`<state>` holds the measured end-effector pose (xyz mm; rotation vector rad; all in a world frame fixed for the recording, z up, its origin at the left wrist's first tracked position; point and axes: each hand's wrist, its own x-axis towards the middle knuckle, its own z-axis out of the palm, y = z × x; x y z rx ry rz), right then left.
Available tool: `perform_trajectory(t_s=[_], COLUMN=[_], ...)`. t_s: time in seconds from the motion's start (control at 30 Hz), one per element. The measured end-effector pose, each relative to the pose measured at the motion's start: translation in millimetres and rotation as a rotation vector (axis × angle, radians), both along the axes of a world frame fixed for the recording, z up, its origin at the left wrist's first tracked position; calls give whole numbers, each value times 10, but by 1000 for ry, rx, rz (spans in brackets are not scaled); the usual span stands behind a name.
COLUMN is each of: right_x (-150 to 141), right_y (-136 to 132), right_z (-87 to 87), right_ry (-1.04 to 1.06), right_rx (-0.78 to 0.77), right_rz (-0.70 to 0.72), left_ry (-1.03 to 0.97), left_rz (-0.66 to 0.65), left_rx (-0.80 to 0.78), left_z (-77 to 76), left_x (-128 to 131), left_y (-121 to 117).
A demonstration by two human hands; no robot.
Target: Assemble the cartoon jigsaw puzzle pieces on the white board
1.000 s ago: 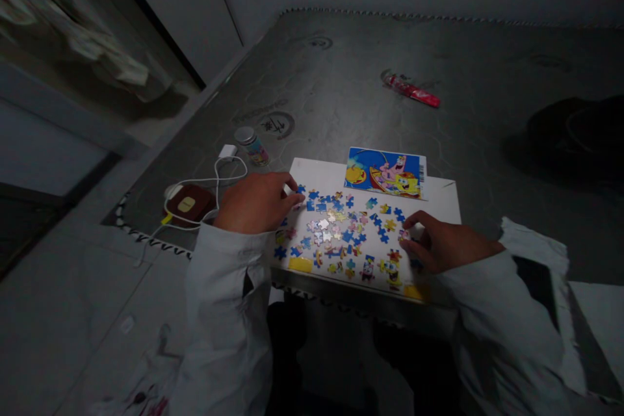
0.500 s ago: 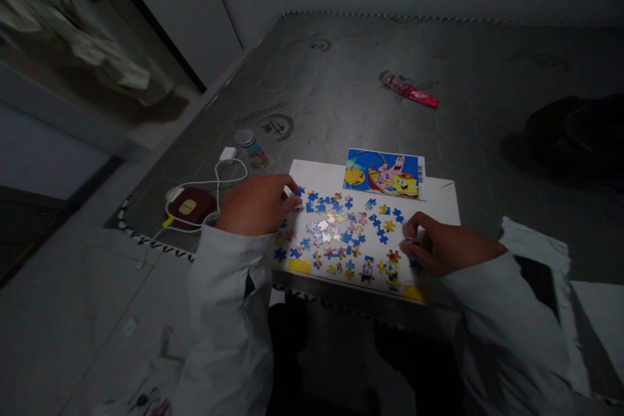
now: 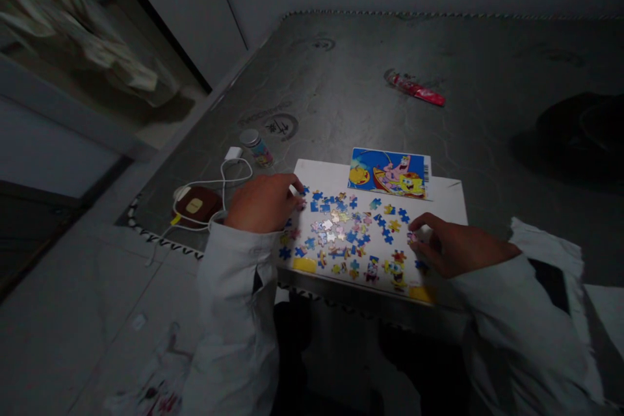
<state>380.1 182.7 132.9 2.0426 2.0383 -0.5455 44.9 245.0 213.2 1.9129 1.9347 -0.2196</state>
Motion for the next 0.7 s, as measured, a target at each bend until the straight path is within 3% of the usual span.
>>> perform_trajectory(t_s=[0.1,0.33,0.5,0.7], right_x=[16,-11,28,42], right_y=[28,-51,-42,-150], right_z=[59,146,189,203], right_ry=[32,26,-26,-31], right_rx=[-134,-22,-157,-19], right_rz=[16,10,-18,-6], left_ry=[-2,-25,6,-32], left_rz=[4,8,5,0], left_rx=[-4,-2,6,79], left_z=[10,20,-11,-31], left_x=[6,7,-10,-37], left_y=[-8,-11,-3,-4])
